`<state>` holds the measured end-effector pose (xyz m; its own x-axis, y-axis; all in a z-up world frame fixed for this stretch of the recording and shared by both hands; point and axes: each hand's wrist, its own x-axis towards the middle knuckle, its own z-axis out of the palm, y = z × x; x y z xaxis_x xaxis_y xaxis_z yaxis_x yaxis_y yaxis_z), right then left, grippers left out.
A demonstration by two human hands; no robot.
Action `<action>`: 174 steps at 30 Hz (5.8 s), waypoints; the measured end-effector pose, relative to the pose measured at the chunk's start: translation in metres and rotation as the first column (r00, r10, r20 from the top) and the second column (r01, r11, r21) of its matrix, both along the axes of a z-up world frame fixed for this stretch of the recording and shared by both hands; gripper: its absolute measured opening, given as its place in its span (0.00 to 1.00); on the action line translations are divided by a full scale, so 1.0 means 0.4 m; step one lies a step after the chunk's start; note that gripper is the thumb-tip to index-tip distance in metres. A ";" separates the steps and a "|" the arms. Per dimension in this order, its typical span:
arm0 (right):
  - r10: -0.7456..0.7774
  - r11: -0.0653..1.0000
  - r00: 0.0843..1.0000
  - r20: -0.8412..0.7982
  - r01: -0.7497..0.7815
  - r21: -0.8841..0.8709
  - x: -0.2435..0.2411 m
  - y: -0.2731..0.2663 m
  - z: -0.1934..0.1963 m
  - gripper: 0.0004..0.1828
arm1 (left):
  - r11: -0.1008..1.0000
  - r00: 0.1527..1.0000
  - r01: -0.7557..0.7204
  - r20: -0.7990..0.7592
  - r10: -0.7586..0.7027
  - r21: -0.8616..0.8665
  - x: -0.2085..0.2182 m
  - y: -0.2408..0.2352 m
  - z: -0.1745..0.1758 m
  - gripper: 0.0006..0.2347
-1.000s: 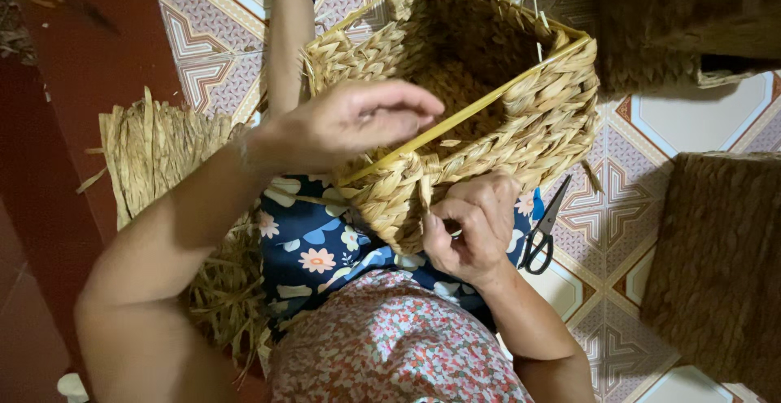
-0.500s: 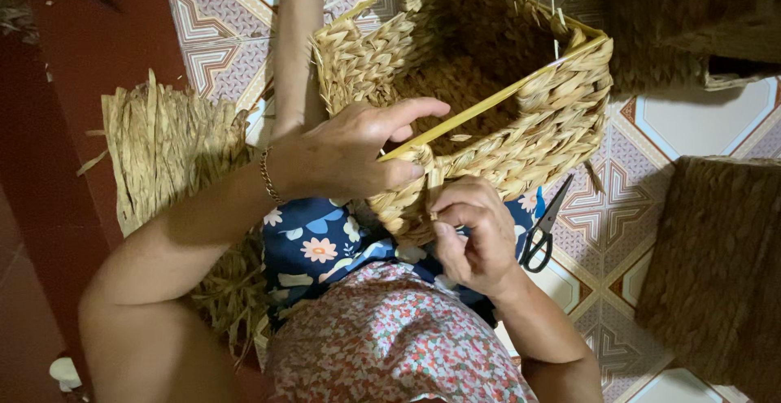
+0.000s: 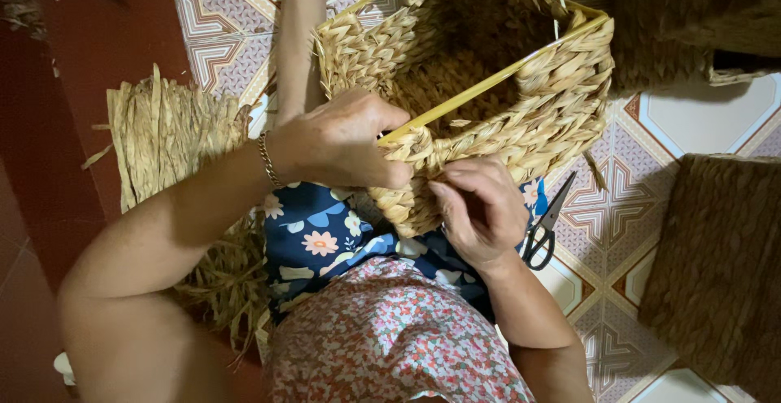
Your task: The person weaves a rectangular basket using dried palm leaves. They interlace the leaves through the vertical stakes of the basket frame, occasionally using scissors to trim excess material. The basket is rotated to access different sides during the process.
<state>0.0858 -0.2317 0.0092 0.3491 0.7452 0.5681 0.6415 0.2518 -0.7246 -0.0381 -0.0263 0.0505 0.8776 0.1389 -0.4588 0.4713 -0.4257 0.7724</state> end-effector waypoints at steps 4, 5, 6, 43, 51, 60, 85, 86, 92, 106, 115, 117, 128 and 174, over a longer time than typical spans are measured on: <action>0.024 1.000 0.981 0.195 -0.023 -0.007 0.002 0.008 0.006 0.20 | 0.999 0.995 -0.034 0.097 0.035 -0.010 0.007 -0.003 -0.010 0.20; 0.025 1.000 0.973 0.231 -0.024 -0.009 0.000 0.011 0.007 0.21 | 0.999 0.995 -0.039 0.094 0.039 -0.001 0.009 -0.002 -0.015 0.19; 0.026 1.000 0.964 0.266 -0.024 -0.010 -0.003 0.013 0.007 0.22 | 1.000 1.000 -0.019 0.025 0.019 0.001 0.014 -0.001 -0.022 0.18; 0.045 0.998 0.980 0.192 -0.035 -0.060 -0.027 0.053 0.052 0.18 | 0.832 0.979 0.203 0.093 -0.182 -0.516 0.047 0.134 -0.118 0.14; 0.063 0.995 0.941 0.334 -0.031 -0.098 -0.021 0.043 0.076 0.19 | 0.763 0.928 0.342 0.070 -0.366 -0.548 0.111 0.142 -0.145 0.12; 0.002 0.997 0.940 0.342 0.024 -0.072 -0.036 0.048 0.053 0.21 | 0.731 0.938 0.330 0.121 -0.324 -0.597 0.088 0.138 -0.171 0.14; -0.340 0.924 0.889 0.306 0.377 -0.068 0.109 -0.044 -0.056 0.11 | 0.796 0.815 0.529 -0.085 -0.573 -0.295 0.113 0.128 -0.193 0.11; -0.359 0.922 0.884 0.301 0.386 -0.035 0.112 -0.036 -0.071 0.11 | 0.800 0.794 0.530 -0.167 -0.585 -0.282 0.112 0.128 -0.195 0.10; -0.385 0.910 0.872 0.303 0.413 -0.034 0.101 -0.041 -0.110 0.08 | 0.898 0.921 0.385 0.023 -0.389 -0.216 0.131 0.130 -0.172 0.10; -0.216 0.955 0.855 0.472 0.286 -0.082 0.068 -0.041 -0.081 0.16 | 0.830 0.966 0.248 0.187 -0.177 -0.499 0.188 0.089 -0.180 0.10; -0.224 0.957 0.861 0.457 0.282 -0.063 0.079 -0.017 -0.072 0.15 | 0.752 0.954 0.301 0.197 -0.227 -0.587 0.206 0.099 -0.191 0.10; -0.220 0.958 0.864 0.453 0.278 -0.064 0.079 -0.017 -0.074 0.15 | 0.739 0.955 0.297 0.181 -0.235 -0.605 0.202 0.109 -0.188 0.10; -0.222 0.958 0.866 0.448 0.279 -0.066 0.080 -0.019 -0.080 0.14 | 0.695 0.969 0.201 0.037 -0.243 -0.691 0.241 0.102 -0.214 0.10; -0.222 0.968 0.874 0.433 0.250 -0.007 0.093 -0.015 -0.084 0.17 | 0.660 0.980 0.196 0.116 -0.163 -0.726 0.219 0.088 -0.225 0.10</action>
